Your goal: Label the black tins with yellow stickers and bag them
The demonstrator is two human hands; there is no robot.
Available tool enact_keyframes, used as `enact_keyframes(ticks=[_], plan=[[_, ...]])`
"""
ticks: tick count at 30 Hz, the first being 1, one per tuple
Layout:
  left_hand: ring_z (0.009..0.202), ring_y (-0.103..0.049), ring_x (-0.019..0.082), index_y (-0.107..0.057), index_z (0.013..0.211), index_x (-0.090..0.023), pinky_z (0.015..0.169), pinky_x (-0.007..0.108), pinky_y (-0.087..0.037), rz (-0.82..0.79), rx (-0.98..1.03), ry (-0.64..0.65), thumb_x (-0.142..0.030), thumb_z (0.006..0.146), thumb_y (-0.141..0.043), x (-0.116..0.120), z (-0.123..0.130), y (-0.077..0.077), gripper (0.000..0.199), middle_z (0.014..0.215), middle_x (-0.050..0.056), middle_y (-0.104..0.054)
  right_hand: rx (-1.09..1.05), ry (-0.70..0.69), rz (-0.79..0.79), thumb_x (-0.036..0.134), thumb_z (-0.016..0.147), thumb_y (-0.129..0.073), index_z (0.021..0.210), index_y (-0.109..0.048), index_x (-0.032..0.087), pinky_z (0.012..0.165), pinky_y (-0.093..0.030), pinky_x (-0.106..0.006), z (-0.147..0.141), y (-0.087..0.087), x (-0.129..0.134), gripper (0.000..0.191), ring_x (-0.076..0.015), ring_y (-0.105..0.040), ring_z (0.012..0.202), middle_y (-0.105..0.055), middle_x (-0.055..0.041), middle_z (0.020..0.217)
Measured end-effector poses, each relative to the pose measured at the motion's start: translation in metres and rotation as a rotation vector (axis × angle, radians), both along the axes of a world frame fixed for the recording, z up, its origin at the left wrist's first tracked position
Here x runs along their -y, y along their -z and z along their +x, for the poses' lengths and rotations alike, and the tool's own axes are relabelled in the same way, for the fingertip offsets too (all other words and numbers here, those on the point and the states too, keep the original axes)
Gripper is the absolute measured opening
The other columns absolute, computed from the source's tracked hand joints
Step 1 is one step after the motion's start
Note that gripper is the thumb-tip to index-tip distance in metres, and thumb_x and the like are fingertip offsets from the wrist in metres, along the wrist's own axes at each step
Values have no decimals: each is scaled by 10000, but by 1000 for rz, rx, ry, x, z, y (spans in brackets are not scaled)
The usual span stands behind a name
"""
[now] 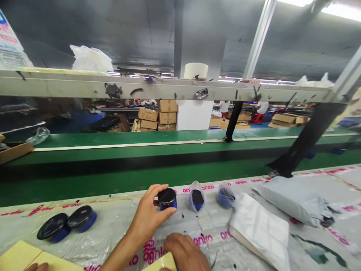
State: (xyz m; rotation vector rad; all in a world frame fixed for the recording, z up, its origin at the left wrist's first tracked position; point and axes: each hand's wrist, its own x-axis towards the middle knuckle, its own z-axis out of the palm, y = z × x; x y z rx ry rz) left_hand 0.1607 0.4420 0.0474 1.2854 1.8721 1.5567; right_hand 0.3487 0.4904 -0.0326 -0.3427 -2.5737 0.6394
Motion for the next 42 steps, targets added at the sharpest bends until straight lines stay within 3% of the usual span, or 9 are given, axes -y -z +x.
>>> enact_keyframes(ticks=[4, 7, 10, 14, 19, 23, 31, 36, 42], plan=[[1179, -619, 250, -570, 1270, -266, 1040, 414, -477, -3, 193, 83, -137, 663, -761, 4, -1, 7, 649, 1298, 61, -630, -229, 320, -46, 372, 1013, -523, 1358, -581, 243, 910, -597, -377, -1, -38, -14, 373, -266, -658, 1141, -645, -111, 1324], [1264, -582, 254, -534, 1298, -252, 1109, 420, -430, 26, 384, 242, -128, 653, -768, 9, -5, 7, 697, 1362, 82, -612, -228, 310, -122, 322, 996, -501, 1501, -433, 238, 942, -593, -400, -15, -52, -23, 517, -270, -607, 1240, -568, -117, 1427], [1247, -597, 258, -582, 1253, -231, 1116, 420, -425, 49, 442, 355, -125, 671, -759, 14, -12, 6, 618, 1322, 84, -643, -204, 181, -183, 237, 970, -462, 1544, -334, 228, 1007, -558, -419, -35, -45, -23, 588, -260, -520, 1346, -479, -113, 1516], [1223, -608, 261, -606, 1230, -224, 1084, 412, -454, 40, 431, 387, -104, 659, -716, 17, -22, 15, 594, 1302, 83, -642, -258, 216, -254, 225, 941, -495, 1475, -387, 209, 965, -570, -411, -54, -25, -15, 545, -264, -572, 1275, -525, -138, 1453], [1281, -562, 265, -495, 1374, -231, 1130, 427, -403, -4, 403, 287, -82, 606, -715, 15, -23, 31, 813, 1363, 105, -586, -259, 305, -300, 246, 855, -584, 1375, -456, 221, 941, -557, -433, -63, -17, -14, 537, -275, -599, 1173, -559, -124, 1331], [1207, -587, 289, -568, 1255, -184, 1091, 446, -419, -37, 324, 141, -139, 610, -791, 10, -13, 37, 684, 1298, 126, -629, -225, 443, -264, 170, 729, -567, 1307, -499, 221, 918, -541, -464, -65, -18, -14, 584, -291, -604, 1089, -557, -110, 1239], [1132, -638, 248, -648, 1248, -223, 1045, 385, -466, -83, 88, 185, -36, 623, -653, 11, -20, 34, 651, 1215, 56, -702, -149, 329, -295, 245, 838, -569, 1336, -507, 223, 858, -561, -409, -56, -9, -23, 502, -276, -632, 1070, -612, -110, 1260], [1246, -557, 241, -652, 1238, -249, 1110, 363, -408, -62, -78, 194, -59, 665, -647, 16, -22, 33, 603, 1330, 45, -620, -65, 400, -250, 252, 852, -570, 1382, -480, 175, 915, -552, -450, -53, -10, -20, 543, -297, -654, 1087, -647, -130, 1251], [1241, -578, 227, -592, 1316, -264, 1124, 375, -409, -82, -169, 174, -87, 717, -648, 16, -25, 40, 627, 1349, 30, -631, 88, 404, -63, 369, 918, -553, 1421, -500, 174, 989, -512, -532, 0, -26, -9, 542, -353, -565, 1256, -586, -162, 1383]])
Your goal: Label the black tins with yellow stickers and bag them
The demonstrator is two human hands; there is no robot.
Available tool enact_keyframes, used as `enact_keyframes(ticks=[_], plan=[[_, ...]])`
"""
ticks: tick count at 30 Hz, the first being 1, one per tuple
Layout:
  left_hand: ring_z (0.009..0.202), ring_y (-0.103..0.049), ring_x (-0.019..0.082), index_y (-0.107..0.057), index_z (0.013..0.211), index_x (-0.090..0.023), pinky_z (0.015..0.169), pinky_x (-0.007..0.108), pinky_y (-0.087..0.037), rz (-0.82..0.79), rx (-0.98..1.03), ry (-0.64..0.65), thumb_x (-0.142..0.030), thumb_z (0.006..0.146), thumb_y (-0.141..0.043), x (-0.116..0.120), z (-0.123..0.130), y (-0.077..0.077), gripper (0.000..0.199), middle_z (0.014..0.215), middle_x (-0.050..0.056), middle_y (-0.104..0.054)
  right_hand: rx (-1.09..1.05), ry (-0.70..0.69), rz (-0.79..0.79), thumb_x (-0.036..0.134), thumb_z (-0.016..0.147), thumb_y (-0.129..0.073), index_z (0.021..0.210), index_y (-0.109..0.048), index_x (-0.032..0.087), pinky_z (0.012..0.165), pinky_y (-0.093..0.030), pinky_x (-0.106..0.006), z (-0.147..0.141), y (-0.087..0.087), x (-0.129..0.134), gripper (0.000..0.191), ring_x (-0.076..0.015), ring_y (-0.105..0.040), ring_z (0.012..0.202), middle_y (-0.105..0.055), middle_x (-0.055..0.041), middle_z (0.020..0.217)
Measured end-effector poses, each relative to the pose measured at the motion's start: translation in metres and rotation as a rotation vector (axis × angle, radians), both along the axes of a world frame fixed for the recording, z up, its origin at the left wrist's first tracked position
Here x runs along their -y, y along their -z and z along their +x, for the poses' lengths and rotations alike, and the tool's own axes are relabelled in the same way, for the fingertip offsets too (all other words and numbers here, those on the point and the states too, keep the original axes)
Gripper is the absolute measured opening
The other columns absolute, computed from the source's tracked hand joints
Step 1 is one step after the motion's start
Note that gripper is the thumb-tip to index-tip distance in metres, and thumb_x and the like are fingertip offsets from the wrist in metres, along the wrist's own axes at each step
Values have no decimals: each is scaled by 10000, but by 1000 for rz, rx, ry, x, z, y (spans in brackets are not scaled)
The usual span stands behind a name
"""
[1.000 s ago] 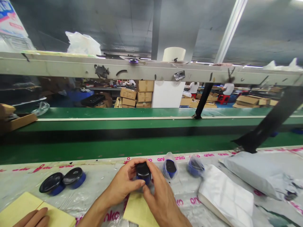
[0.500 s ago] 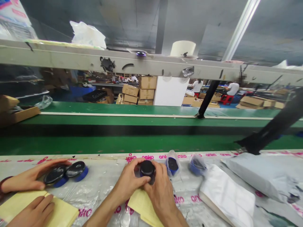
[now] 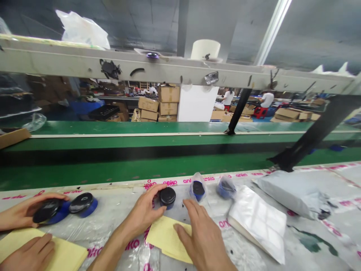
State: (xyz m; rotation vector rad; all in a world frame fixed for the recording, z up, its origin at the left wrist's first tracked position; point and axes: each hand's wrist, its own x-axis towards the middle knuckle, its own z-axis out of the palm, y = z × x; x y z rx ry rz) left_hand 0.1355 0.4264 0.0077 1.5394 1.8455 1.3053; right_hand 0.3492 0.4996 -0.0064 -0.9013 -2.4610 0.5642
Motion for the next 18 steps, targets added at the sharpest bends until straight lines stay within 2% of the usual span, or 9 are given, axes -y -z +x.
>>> enact_keyframes(ticks=[3, 5, 7, 10, 12, 14, 18], plan=[[1259, -578, 230, -581, 1335, -258, 1138, 384, -409, -19, -31, 0, -87, 722, -627, -3, -1, 3, 638, 1370, 32, -629, 130, -15, -91, 313, 807, -670, 1371, -569, 166, 959, -510, -536, 22, -2, 6, 593, -365, -613, 1137, -659, -155, 1243], [1317, -543, 238, -548, 1383, -247, 1176, 404, -375, -42, -54, 10, -92, 733, -613, -3, 0, 2, 671, 1428, 46, -591, 122, -40, -150, 220, 758, -665, 1345, -594, 166, 1001, -472, -524, 26, 0, 9, 593, -353, -594, 1148, -657, -143, 1233], [1409, -457, 245, -476, 1459, -243, 1216, 426, -325, -70, -75, 28, -95, 756, -590, 1, 1, -6, 727, 1530, 62, -493, 47, -59, -215, 176, 771, -618, 1328, -603, 183, 1028, -441, -495, 24, 2, 10, 557, -324, -576, 1165, -647, -123, 1237], [1493, -333, 257, -406, 1508, -240, 1229, 460, -300, -98, -200, 0, -129, 826, -539, 13, 7, -28, 704, 1627, 76, -337, -101, -69, -383, 185, 828, -563, 1282, -617, 211, 961, -467, -419, 20, 2, 8, 458, -265, -602, 1055, -660, -78, 1132], [1454, -394, 246, -481, 1442, -253, 1197, 448, -353, -78, -276, -39, -187, 895, -501, 24, 16, -41, 552, 1583, 70, -405, -200, -69, -530, 213, 846, -565, 1245, -631, 222, 873, -493, -370, 18, -2, 6, 405, -231, -613, 942, -658, -52, 1059], [1379, -482, 221, -555, 1347, -276, 1158, 410, -403, -63, -262, -39, -259, 943, -485, 35, 28, -47, 410, 1494, 51, -510, -304, -67, -681, 264, 856, -605, 1237, -630, 223, 807, -507, -339, 16, -9, 4, 384, -210, -613, 878, -652, -45, 1054], [1311, -548, 239, -581, 1333, -308, 1117, 397, -433, -146, -162, 43, -337, 923, -563, 47, 54, -40, 411, 1441, 33, -574, -464, -143, -917, 352, 865, -702, 1234, -610, 225, 799, -520, -316, 7, -25, 5, 401, -205, -635, 920, -652, -57, 1125]])
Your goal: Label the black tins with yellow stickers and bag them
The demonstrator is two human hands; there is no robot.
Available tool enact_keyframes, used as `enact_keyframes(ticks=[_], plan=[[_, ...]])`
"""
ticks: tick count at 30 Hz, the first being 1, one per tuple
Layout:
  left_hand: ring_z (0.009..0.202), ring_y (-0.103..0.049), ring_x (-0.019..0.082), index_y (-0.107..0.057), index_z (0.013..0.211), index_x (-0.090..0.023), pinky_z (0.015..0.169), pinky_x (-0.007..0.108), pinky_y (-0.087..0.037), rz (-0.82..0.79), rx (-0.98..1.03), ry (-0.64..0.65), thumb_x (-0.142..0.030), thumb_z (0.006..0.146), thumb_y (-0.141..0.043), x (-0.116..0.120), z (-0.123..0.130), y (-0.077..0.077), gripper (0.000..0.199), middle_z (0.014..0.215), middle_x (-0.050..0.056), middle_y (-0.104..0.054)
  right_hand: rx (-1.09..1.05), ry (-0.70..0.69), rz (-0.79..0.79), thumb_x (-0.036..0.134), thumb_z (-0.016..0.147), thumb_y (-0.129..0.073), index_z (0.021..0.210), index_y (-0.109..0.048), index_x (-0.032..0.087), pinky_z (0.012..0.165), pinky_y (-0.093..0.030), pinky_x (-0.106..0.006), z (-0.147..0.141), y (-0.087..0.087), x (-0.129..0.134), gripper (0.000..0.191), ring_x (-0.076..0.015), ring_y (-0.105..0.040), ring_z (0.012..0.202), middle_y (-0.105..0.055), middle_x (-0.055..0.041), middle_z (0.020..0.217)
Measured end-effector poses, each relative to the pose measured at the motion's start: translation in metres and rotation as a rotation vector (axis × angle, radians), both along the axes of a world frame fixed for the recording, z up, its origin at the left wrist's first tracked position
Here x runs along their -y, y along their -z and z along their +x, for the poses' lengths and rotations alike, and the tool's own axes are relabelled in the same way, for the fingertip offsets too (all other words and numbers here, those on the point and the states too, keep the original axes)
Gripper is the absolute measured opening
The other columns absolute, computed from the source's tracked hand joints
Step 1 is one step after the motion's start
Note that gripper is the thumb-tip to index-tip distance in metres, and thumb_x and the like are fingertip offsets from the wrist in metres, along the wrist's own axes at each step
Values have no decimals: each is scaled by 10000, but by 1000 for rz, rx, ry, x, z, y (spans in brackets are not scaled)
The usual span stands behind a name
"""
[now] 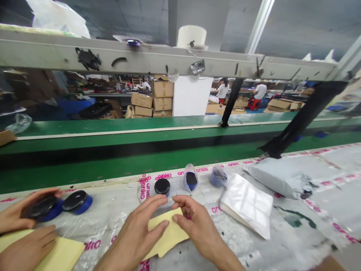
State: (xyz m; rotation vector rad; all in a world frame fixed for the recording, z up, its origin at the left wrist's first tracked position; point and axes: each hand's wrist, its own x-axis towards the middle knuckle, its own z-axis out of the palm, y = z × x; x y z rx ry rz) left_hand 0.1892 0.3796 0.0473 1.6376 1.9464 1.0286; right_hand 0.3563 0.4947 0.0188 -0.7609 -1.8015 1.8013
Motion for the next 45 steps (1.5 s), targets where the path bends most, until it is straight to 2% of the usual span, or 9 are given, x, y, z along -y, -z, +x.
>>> enact_keyframes(ticks=[3, 5, 9, 11, 13, 24, 31, 38, 45], plan=[[1124, -660, 235, -617, 1312, -300, 985, 356, -500, -75, 241, -30, -296, 888, -592, -2, 8, 7, 425, 1235, 27, -709, -74, -15, -70, 408, 877, -720, 1230, -593, 215, 805, -531, -323, -8, -7, 3, 423, -225, -660, 947, -675, -72, 1110], [1000, -691, 229, -686, 1204, -247, 878, 320, -519, -113, 477, -63, -298, 868, -603, -5, 8, 10, 351, 1086, 37, -754, -44, 58, -17, 462, 911, -671, 1241, -587, 200, 734, -539, -320, -12, -9, 5, 429, -231, -670, 874, -691, -78, 1011], [781, -655, 208, -734, 897, -146, 705, 285, -478, -129, 692, -170, -422, 821, -659, -8, 3, 15, 295, 865, 75, -743, 12, 306, 509, 401, 970, -590, 1120, -661, 217, 794, -544, -348, -10, -7, 12, 247, -252, -635, 980, -640, -105, 1104], [711, -610, 183, -712, 846, -135, 651, 269, -445, -132, 729, -201, -455, 795, -686, -7, 3, 17, 325, 791, 65, -711, 11, 314, 770, 304, 983, -574, 1039, -681, 231, 824, -532, -345, -8, -7, 15, 141, -244, -612, 1004, -605, -96, 1102], [672, -573, 160, -692, 837, -134, 613, 253, -416, -136, 765, -184, -480, 790, -692, -6, 4, 18, 349, 756, 49, -680, 27, 252, 881, 238, 995, -548, 1053, -678, 237, 789, -528, -327, -7, -7, 18, 142, -231, -605, 964, -590, -84, 1045], [652, -521, 128, -648, 790, -146, 597, 228, -389, -104, 761, -152, -490, 845, -655, -4, 7, 22, 349, 713, 9, -618, 78, 158, 962, 177, 1004, -544, 1167, -662, 236, 789, -502, -357, -12, 1, 16, 209, -226, -591, 933, -615, -63, 1016], [830, -659, 198, -715, 1041, -158, 733, 269, -495, -103, 866, -83, -367, 820, -695, -1, 7, 16, 306, 927, 59, -740, 96, 100, 820, 219, 1017, -518, 1127, -692, 236, 851, -526, -359, -13, -3, 20, 207, -227, -620, 979, -642, -74, 1062], [668, -555, 148, -725, 954, -149, 608, 239, -420, -112, 791, -76, -547, 881, -621, 4, 5, 22, 418, 762, 22, -659, 83, 101, 722, 253, 1006, -537, 1129, -708, 239, 799, -533, -329, -16, -7, 20, 211, -213, -628, 938, -631, -67, 1024], [744, -551, 157, -676, 885, -198, 682, 238, -410, -70, 513, -76, -533, 953, -522, 5, 5, 23, 375, 781, 3, -641, 93, 48, 625, 246, 969, -574, 1065, -728, 231, 812, -523, -331, -15, -17, 16, 182, -208, -636, 935, -653, -48, 1000]])
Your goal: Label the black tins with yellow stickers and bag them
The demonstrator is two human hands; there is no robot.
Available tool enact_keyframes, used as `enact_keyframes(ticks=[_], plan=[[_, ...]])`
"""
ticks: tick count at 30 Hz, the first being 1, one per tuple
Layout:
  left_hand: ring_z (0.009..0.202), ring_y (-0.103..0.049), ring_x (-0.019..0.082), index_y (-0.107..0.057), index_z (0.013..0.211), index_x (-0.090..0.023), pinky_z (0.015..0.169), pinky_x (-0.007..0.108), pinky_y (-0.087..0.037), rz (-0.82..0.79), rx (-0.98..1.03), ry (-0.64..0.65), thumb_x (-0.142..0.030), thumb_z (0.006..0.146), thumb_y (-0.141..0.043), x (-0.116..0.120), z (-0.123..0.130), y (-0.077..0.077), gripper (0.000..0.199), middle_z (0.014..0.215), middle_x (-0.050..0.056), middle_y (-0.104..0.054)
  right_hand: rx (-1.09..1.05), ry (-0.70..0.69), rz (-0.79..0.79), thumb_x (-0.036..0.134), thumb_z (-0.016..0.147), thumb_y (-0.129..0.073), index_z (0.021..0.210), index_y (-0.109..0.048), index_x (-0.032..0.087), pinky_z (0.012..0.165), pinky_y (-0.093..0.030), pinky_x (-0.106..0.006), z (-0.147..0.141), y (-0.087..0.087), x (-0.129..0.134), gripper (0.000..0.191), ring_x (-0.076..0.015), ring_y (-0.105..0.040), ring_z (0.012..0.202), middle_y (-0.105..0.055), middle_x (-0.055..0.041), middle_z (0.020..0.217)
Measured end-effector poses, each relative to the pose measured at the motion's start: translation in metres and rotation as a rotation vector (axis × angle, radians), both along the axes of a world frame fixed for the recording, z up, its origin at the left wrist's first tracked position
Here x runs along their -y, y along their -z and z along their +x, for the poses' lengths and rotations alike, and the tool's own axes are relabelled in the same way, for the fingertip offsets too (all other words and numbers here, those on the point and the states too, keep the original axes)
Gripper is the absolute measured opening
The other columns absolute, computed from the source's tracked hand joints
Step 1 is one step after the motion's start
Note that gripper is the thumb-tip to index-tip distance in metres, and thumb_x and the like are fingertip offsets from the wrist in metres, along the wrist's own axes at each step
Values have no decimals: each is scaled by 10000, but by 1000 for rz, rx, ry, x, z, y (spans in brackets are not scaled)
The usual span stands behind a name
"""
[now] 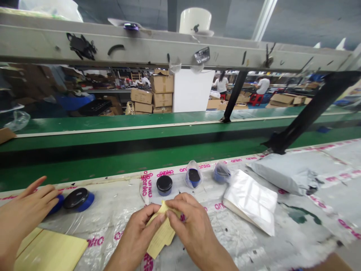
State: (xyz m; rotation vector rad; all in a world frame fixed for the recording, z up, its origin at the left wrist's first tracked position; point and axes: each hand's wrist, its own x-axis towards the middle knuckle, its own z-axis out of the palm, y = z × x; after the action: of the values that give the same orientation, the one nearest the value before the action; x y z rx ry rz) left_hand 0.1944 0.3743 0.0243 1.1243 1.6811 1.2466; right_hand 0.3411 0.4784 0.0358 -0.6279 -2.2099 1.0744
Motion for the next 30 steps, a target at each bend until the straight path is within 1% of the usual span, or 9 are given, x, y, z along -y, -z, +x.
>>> enact_keyframes(ticks=[5, 8, 11, 16, 17, 19, 22, 26, 30], plan=[[781, -584, 174, -683, 900, -213, 730, 249, -421, 31, -38, -18, -482, 968, -514, 0, 2, -3, 324, 817, 5, -669, 8, -3, -60, 233, 959, -579, 1002, -743, 237, 780, -516, -305, 1, -7, -1, 170, -191, -647, 893, -669, -33, 973], [816, -604, 182, -688, 932, -225, 775, 258, -426, 55, -103, 6, -453, 982, -505, 0, 1, -5, 297, 875, 10, -691, 19, -18, -104, 210, 942, -595, 960, -743, 238, 761, -511, -286, 0, -8, -2, 152, -178, -652, 862, -678, -19, 947], [822, -607, 178, -676, 918, -230, 784, 260, -418, 71, -158, 18, -425, 995, -492, 1, 1, -6, 279, 873, 4, -682, 16, -21, -177, 195, 913, -613, 895, -731, 231, 757, -510, -276, -1, -10, -3, 125, -172, -655, 833, -686, -5, 901], [848, -611, 161, -678, 989, -256, 784, 251, -406, 90, -183, 48, -403, 1012, -470, 0, 1, -5, 256, 904, -15, -674, 22, 10, -282, 177, 842, -629, 794, -691, 209, 716, -496, -254, -3, -18, -5, 84, -160, -633, 765, -676, 14, 802], [840, -608, 160, -676, 972, -254, 780, 250, -405, 88, -183, 48, -406, 1011, -473, 0, 1, -5, 256, 893, -17, -671, 24, 14, -298, 184, 837, -632, 789, -686, 206, 710, -495, -253, -3, -18, -5, 76, -161, -630, 758, -675, 14, 792], [818, -600, 161, -659, 927, -245, 768, 251, -401, 81, -181, 30, -416, 1006, -484, -1, 1, -5, 257, 866, -17, -662, 6, 23, -326, 206, 840, -640, 854, -703, 205, 719, -506, -259, -3, -17, -5, 64, -170, -640, 776, -689, 4, 820], [811, -590, 163, -632, 878, -234, 757, 254, -395, 76, -186, 16, -424, 1005, -483, -1, 1, -5, 273, 859, -10, -650, -14, -2, -307, 220, 866, -626, 976, -734, 215, 757, -520, -277, -2, -13, -4, 154, -182, -658, 830, -706, -19, 916], [807, -579, 156, -600, 845, -224, 739, 254, -381, 71, -220, 45, -423, 1013, -463, 0, 1, -4, 295, 842, -7, -616, 15, -34, -266, 184, 864, -592, 906, -749, 221, 740, -503, -270, 0, -11, -4, 167, -172, -649, 811, -694, -16, 896], [804, -563, 147, -562, 811, -215, 728, 252, -375, 81, -255, 87, -403, 1020, -447, -1, 1, -3, 304, 837, -4, -572, 21, -39, -419, 176, 822, -612, 879, -714, 200, 661, -466, -240, 0, -9, -7, 120, -149, -600, 728, -667, 8, 793]])
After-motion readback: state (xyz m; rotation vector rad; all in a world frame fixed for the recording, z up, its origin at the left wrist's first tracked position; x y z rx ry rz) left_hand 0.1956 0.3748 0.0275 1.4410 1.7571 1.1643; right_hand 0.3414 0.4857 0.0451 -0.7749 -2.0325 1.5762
